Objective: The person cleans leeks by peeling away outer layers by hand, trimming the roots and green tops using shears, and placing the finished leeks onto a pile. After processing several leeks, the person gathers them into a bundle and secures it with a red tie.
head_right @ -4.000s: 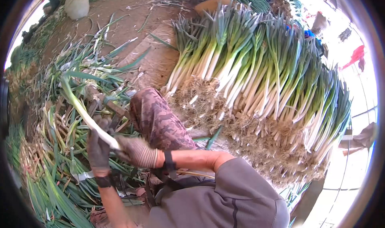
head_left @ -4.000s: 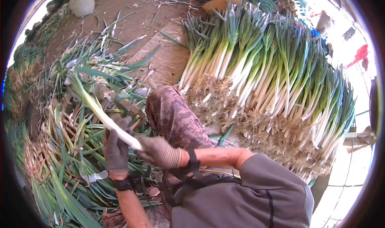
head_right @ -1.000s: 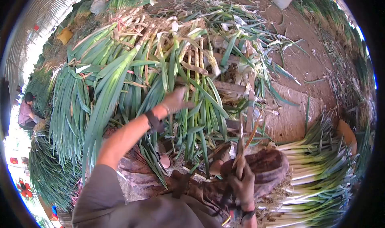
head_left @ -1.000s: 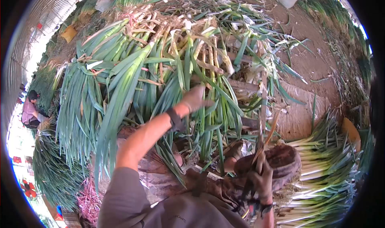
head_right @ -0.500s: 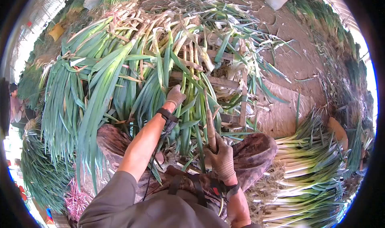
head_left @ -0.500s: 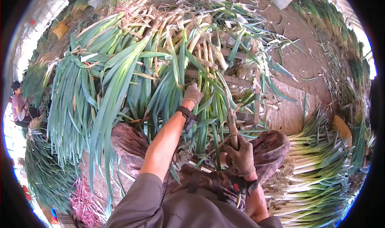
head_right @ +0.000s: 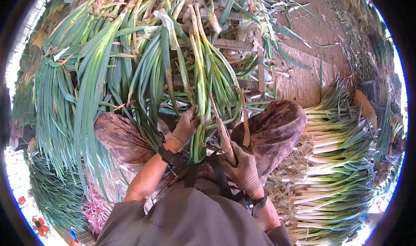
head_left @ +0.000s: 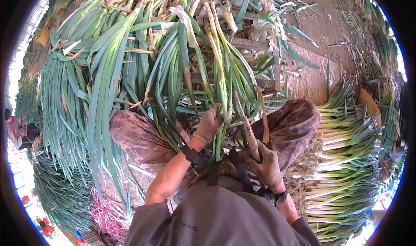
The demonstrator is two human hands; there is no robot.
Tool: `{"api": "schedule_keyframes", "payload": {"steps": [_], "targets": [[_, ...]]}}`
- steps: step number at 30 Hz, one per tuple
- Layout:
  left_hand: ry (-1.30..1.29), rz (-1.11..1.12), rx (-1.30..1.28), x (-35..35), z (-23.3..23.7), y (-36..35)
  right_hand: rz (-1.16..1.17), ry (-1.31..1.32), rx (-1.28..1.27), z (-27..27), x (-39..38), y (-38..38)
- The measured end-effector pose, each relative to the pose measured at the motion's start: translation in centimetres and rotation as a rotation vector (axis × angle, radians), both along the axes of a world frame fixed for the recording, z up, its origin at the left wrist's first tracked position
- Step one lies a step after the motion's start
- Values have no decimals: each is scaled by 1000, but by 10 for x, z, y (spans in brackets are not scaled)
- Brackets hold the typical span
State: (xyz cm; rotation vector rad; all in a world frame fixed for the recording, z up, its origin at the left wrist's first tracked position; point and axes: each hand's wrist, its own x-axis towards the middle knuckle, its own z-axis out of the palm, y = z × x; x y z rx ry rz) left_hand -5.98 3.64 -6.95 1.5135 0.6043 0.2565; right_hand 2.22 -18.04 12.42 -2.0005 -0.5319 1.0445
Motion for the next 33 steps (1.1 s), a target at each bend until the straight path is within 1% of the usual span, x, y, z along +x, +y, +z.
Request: {"api": "schedule_keyframes", "payload": {"steps": [1,2,3,4,5,6,8,9,12,14,15,17,19,21,23,24,27,29,30,32,33], "targets": [[-40,15,-146,-1,3,-3,0,-37,40,-3,-5,-1],[-42,32,-153,1,6,-2,1,-76,83,-8,-8,-2],[-45,49,-159,1,4,-1,56,-130,43,-15,-10,-4],[-47,64,-164,1,2,0,81,-134,51,-20,-12,-5],[-77,72,-111,1,0,1,106,-138,59,-24,-14,-5],[-80,78,-131,0,-1,1,133,-140,64,-25,-16,-4],[-80,103,-175,-5,-5,1,108,-118,26,-25,-15,3],[-17,118,-128,-6,-2,3,111,-132,4,-27,-14,6],[-77,132,-308,-9,4,3,154,-184,-27,-38,-13,10],[-64,122,-131,-13,-5,6,187,-206,-14,-40,-12,16],[-56,118,-41,-14,-2,8,205,-235,-7,-42,-10,21],[-11,125,-119,-15,3,9,230,-292,1,-46,-7,29],[5,120,-152,-15,4,9,387,-485,105,-64,4,32],[-6,112,-139,-16,-1,11,382,-487,105,-70,10,38],[0,116,-114,-17,-5,15,208,-308,-3,-68,11,51],[3,117,-104,-17,-1,15,224,-312,-18,-65,14,57],[-47,167,-192,-16,10,12,253,-342,-29,-62,23,75],[37,144,-156,-18,17,15,247,-393,15,-66,28,85],[76,131,-137,-18,16,17,255,-420,-7,-70,33,91],[20,148,-193,-17,8,17,270,-469,-52,-79,44,104],[-6,158,-222,-17,11,17,283,-450,-97,-77,49,111]]}}
